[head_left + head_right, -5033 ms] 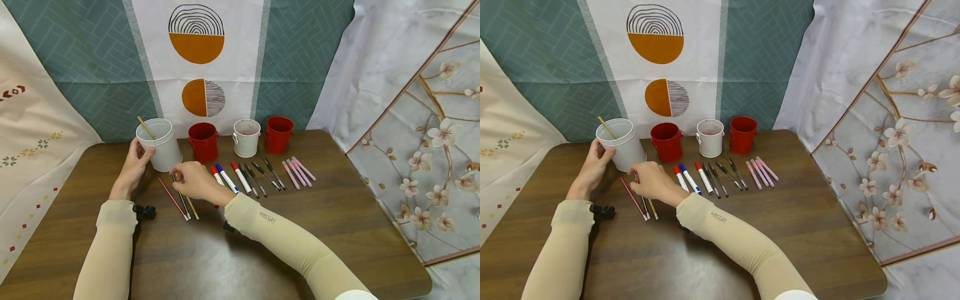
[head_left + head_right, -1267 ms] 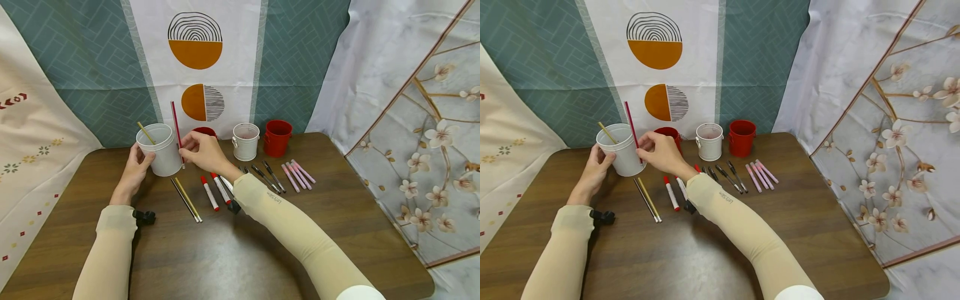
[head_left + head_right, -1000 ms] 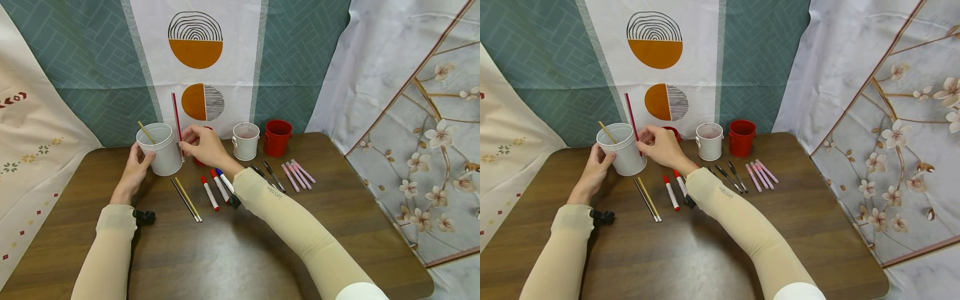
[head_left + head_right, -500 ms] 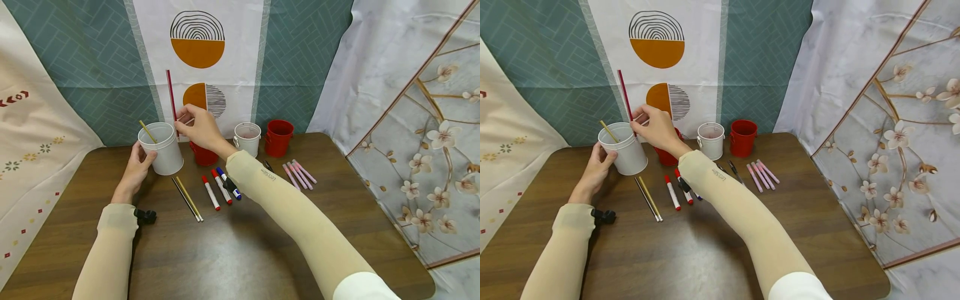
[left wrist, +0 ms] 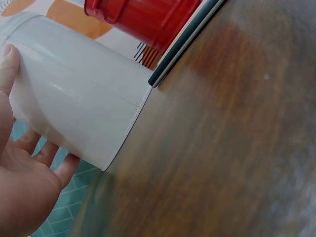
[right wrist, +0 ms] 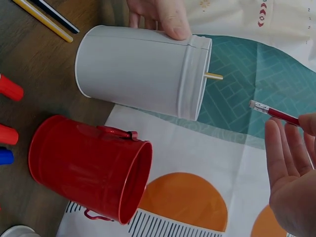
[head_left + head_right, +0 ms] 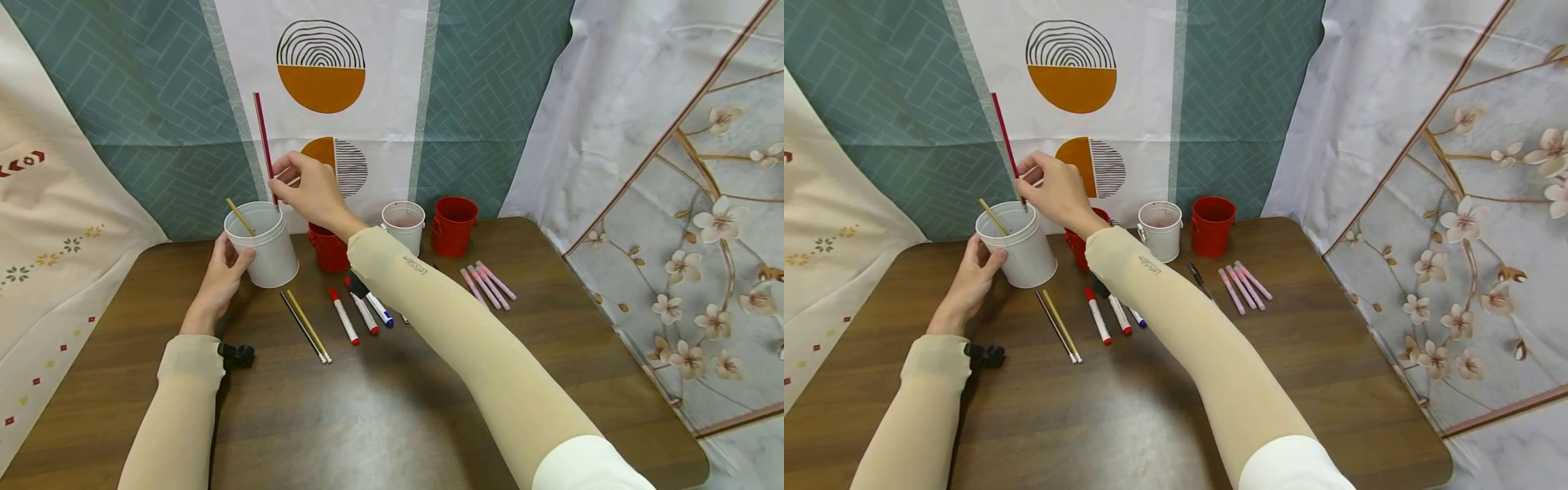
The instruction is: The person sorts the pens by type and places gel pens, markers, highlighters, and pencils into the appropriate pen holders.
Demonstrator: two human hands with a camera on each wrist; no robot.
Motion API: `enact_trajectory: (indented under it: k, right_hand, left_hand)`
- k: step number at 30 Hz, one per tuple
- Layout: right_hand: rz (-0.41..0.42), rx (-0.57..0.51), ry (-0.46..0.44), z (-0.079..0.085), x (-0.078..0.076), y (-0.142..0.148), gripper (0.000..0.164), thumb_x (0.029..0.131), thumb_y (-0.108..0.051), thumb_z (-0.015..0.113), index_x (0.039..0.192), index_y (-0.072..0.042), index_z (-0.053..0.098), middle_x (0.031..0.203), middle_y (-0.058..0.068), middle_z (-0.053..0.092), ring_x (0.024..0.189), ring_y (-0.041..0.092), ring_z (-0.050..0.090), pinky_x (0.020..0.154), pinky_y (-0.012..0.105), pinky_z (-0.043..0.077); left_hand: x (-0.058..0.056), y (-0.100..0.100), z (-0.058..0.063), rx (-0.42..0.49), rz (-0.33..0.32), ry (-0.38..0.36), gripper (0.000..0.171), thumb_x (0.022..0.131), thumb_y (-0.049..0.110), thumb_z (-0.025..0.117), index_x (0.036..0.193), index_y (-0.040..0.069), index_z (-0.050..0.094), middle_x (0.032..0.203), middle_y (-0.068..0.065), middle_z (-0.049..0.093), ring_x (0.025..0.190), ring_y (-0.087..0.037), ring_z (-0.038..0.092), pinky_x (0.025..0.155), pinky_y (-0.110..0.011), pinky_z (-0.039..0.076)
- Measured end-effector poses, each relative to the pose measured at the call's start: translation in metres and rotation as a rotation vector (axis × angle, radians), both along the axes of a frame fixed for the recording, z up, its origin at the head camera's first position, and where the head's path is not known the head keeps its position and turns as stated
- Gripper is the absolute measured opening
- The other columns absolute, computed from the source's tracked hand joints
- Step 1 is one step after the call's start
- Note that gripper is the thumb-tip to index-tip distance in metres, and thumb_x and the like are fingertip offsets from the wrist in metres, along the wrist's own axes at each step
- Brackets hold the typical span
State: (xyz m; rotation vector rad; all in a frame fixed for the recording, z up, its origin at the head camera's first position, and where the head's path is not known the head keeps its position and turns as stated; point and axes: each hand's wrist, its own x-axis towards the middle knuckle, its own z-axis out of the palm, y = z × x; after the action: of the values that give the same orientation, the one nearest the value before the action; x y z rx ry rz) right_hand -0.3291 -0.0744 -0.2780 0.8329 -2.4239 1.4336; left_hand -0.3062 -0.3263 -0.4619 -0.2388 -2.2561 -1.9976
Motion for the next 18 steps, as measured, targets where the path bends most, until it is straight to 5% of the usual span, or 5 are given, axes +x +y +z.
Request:
enact_trajectory:
  k: [18]
  right_hand:
    - [-0.026,0.011,-0.006,-0.01,-0.011,-0.015,0.018,0.103,-0.02,0.073,0.117,-0.01,0.068,0.107,0.004,0.078,0.085,0.008,0.074,0.075,0.013,0.057]
  left_hand:
    - [0.0,0.001,0.001,0.0,0.006,-0.003,0.077,0.111,0.022,0.057,0.171,0.023,0.009,0.175,-0.021,0.014,0.163,-0.035,0.01,0.132,-0.056,0.005]
